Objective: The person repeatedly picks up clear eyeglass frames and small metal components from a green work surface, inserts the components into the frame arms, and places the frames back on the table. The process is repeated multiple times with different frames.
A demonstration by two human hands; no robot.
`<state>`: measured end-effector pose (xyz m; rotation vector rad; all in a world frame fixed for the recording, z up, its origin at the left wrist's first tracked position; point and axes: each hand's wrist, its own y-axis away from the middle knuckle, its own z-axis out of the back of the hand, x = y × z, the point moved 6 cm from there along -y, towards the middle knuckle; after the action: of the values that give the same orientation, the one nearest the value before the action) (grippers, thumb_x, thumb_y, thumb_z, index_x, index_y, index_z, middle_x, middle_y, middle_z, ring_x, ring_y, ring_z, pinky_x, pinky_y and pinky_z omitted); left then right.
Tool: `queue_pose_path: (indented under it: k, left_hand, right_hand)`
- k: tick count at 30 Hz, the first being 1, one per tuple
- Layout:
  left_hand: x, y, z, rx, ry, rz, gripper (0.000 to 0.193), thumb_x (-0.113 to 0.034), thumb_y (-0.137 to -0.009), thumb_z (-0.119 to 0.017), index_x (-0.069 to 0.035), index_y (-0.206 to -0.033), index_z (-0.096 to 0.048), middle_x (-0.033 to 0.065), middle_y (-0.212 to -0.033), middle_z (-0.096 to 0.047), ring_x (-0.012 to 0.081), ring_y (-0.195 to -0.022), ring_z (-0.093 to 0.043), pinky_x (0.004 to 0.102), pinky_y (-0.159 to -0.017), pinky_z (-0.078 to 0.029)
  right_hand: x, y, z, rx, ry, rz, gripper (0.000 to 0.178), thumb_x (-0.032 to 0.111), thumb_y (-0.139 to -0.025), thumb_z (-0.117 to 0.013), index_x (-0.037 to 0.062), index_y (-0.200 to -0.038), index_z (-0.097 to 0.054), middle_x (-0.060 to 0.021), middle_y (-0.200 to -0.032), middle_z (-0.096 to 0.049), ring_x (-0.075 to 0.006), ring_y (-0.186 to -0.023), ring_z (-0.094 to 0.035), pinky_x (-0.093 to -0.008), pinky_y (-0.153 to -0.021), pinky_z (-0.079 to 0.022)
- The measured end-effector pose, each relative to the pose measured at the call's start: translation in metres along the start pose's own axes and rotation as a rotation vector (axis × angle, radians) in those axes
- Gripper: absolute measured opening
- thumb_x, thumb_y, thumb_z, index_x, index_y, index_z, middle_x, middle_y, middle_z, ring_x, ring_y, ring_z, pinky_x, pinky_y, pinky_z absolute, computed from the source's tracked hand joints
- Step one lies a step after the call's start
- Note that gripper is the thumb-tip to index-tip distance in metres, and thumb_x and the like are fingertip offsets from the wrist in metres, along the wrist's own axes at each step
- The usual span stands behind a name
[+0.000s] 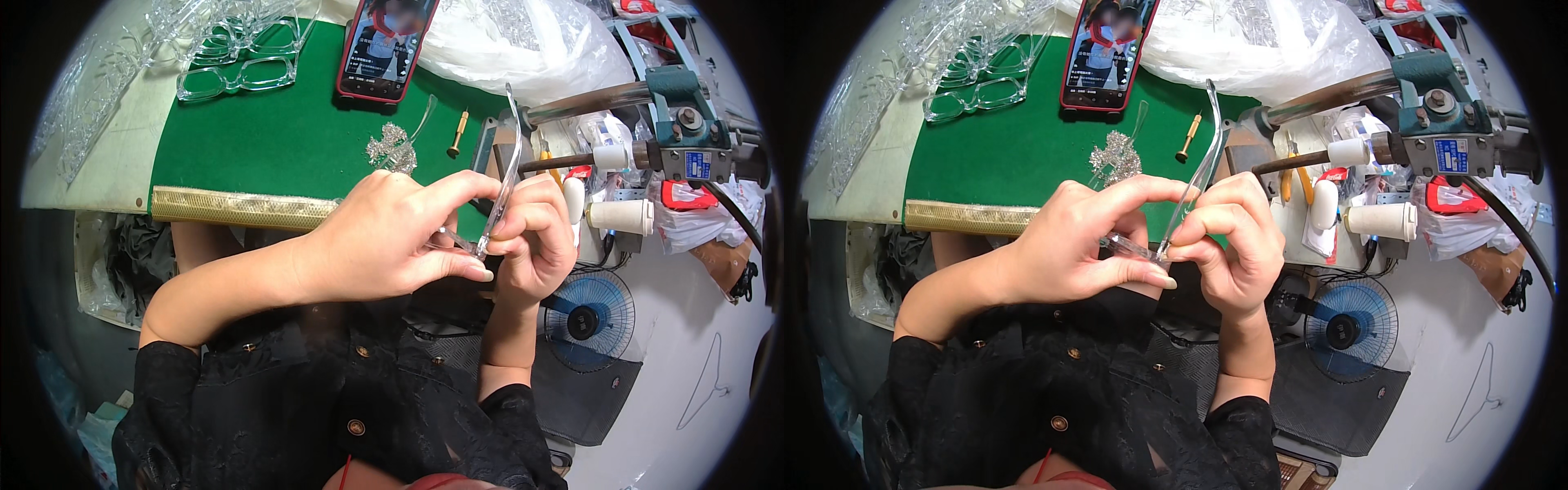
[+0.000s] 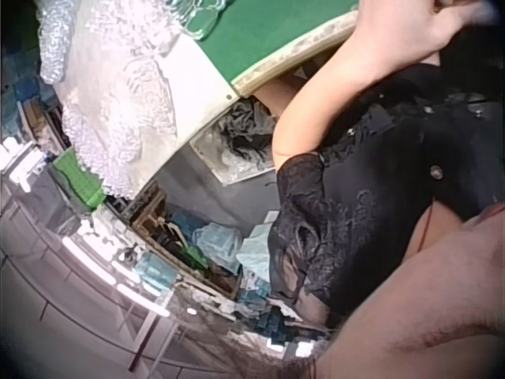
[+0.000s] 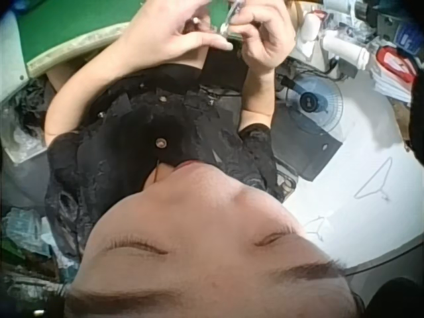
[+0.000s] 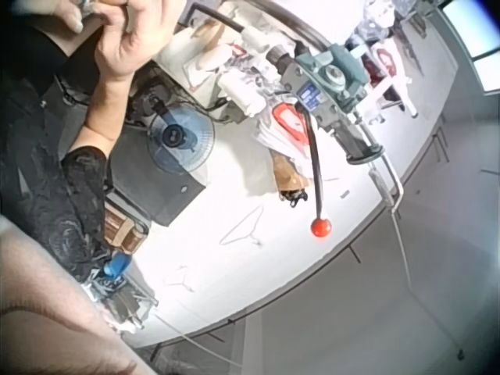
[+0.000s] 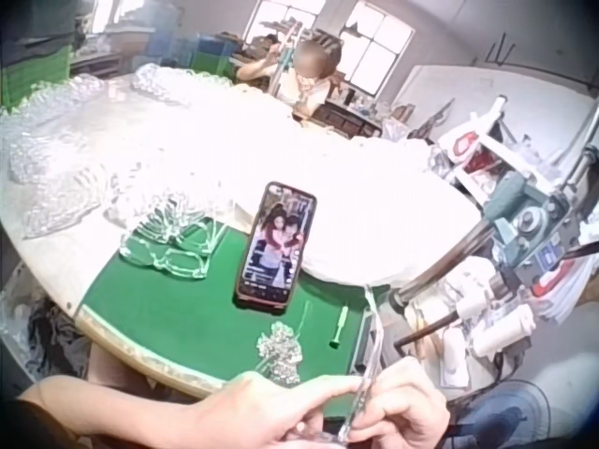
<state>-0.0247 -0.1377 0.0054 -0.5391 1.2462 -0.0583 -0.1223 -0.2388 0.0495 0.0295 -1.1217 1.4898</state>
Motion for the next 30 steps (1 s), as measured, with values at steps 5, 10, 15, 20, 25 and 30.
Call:
queue_pose_path:
  k: [5, 10, 15, 20, 25, 30]
  left_hand:
    - [0.0038, -0.0004, -0.0013, 0.054, 0.177, 0.092, 0.06, -0.013, -0.075, -0.078, -0.005, -0.128, -0.05, 0.007, -0.066, -0.066, 0.0144, -0.061, -0.067, 0.0236, -0.06, -0.048]
    - [0.0055, 0.0012, -0.0002, 0.068, 0.263, 0.137, 0.06, -0.009, -0.076, -0.077, -0.004, -0.13, -0.05, 0.0055, -0.067, -0.067, 0.0102, -0.064, -0.066, 0.0221, -0.062, -0.048]
    - [0.0059, 0.0028, 0.0012, 0.065, 0.318, 0.146, 0.06, -0.011, -0.077, -0.077, -0.004, -0.13, -0.049, 0.0046, -0.067, -0.067, 0.0079, -0.063, -0.064, 0.0211, -0.062, -0.047]
    - [0.0057, 0.0023, 0.0007, 0.102, 0.396, 0.212, 0.061, -0.01, -0.077, -0.077, -0.004, -0.13, -0.049, 0.0036, -0.069, -0.067, 0.0059, -0.064, -0.062, 0.0202, -0.062, -0.046]
    - [0.006, 0.0015, -0.0001, 0.099, 0.445, 0.237, 0.062, -0.009, -0.076, -0.078, -0.003, -0.13, -0.049, 0.002, -0.068, -0.065, 0.0044, -0.063, -0.06, 0.0197, -0.061, -0.045]
    - [0.0049, 0.0012, 0.0018, 0.089, 0.414, 0.21, 0.062, -0.009, -0.075, -0.078, -0.003, -0.13, -0.05, 0.0009, -0.067, -0.063, 0.0037, -0.061, -0.058, 0.0189, -0.06, -0.044]
  right_hand:
    - [-0.0037, -0.0009, -0.0001, -0.016, -0.056, 0.001, 0.016, 0.012, -0.067, -0.076, 0.0047, -0.074, -0.064, -0.0038, -0.072, -0.057, -0.0172, -0.069, -0.051, -0.0274, -0.062, -0.04]
    - [-0.0044, -0.0028, -0.0027, -0.043, -0.111, -0.026, 0.016, 0.011, -0.067, -0.076, 0.0044, -0.074, -0.064, -0.0036, -0.073, -0.057, -0.0166, -0.07, -0.051, -0.0263, -0.062, -0.04]
    - [-0.0028, -0.0027, -0.0045, -0.059, -0.119, -0.053, 0.015, 0.012, -0.068, -0.076, 0.0043, -0.074, -0.063, -0.0039, -0.074, -0.055, -0.0161, -0.07, -0.05, -0.026, -0.062, -0.039]
    - [0.0, -0.0033, -0.0054, -0.073, -0.065, -0.04, 0.019, 0.019, -0.073, -0.074, 0.0055, -0.071, -0.061, -0.0046, -0.075, -0.054, -0.016, -0.071, -0.049, -0.0261, -0.062, -0.039]
    - [0.0003, -0.0034, -0.0053, -0.095, -0.069, -0.007, 0.021, 0.023, -0.075, -0.073, 0.0064, -0.071, -0.061, -0.0043, -0.075, -0.053, -0.0165, -0.071, -0.048, -0.0268, -0.063, -0.039]
    - [0.0009, -0.0035, -0.0062, -0.111, -0.071, 0.012, 0.02, 0.022, -0.071, -0.074, 0.0074, -0.071, -0.061, -0.0033, -0.074, -0.053, -0.017, -0.071, -0.048, -0.0273, -0.065, -0.039]
